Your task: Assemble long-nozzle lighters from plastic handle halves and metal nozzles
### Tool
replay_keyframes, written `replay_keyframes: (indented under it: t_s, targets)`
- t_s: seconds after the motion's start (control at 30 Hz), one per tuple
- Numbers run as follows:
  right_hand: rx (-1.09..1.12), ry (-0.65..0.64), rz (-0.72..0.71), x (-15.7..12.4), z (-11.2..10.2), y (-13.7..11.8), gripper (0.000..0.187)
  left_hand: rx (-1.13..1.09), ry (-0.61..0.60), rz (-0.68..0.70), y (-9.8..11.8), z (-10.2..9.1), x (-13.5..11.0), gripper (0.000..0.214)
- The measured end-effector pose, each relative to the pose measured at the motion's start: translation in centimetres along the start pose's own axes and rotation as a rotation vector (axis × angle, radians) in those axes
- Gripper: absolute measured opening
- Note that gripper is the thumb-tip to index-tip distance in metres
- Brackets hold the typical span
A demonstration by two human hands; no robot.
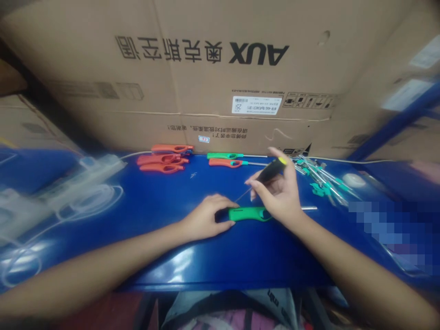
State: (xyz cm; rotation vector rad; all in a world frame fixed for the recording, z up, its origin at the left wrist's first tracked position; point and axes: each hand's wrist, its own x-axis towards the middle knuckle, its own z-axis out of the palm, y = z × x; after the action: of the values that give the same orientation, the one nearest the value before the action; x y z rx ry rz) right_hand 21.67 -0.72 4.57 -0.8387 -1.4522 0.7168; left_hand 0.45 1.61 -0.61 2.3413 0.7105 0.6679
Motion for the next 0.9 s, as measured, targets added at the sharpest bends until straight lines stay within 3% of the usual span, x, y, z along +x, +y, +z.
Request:
replay_keyframes:
  t_s: [0.03, 0.1, 0.23, 0.3, 0.57, 0.9]
  targets:
    - [-0.003, -0.01, -0.001, 0.1, -0.2, -0.1, 0.081, -0.001, 0.01, -0.016, 0.1, 0.2, 0.2, 0.037]
    - [-0.052, -0.045, -0.012, 0.3, -0.6, -0.1, 0.089, -0.01, 0.023, -0.053, 0.3, 0.5, 0.7, 0.038]
    - [-0.197, -0.061, -0.083, 0.4, -1.4, 0.4, 0.057, -0.031, 0.004, -0.079, 0.5, 1.0, 2.0, 0.038]
    - [-0.218, -0.065, -0.104, 0.4, -1.5, 0.7, 0.05, -0.033, 0.002, -0.065, 0.5, 1.2, 2.4, 0.035]
    - [-0.237, -0.029, -0.186, -0.1, -1.1, 1.7, 0.053, 0.056, -0.016, -0.081, 0.5, 1.3, 2.0, 0.033]
    - [-0.336, -0.11, -0.249, -1.5, -0.8, 2.6, 0.06, 0.07, -0.026, -0.05, 0.2, 1.4, 1.9, 0.035]
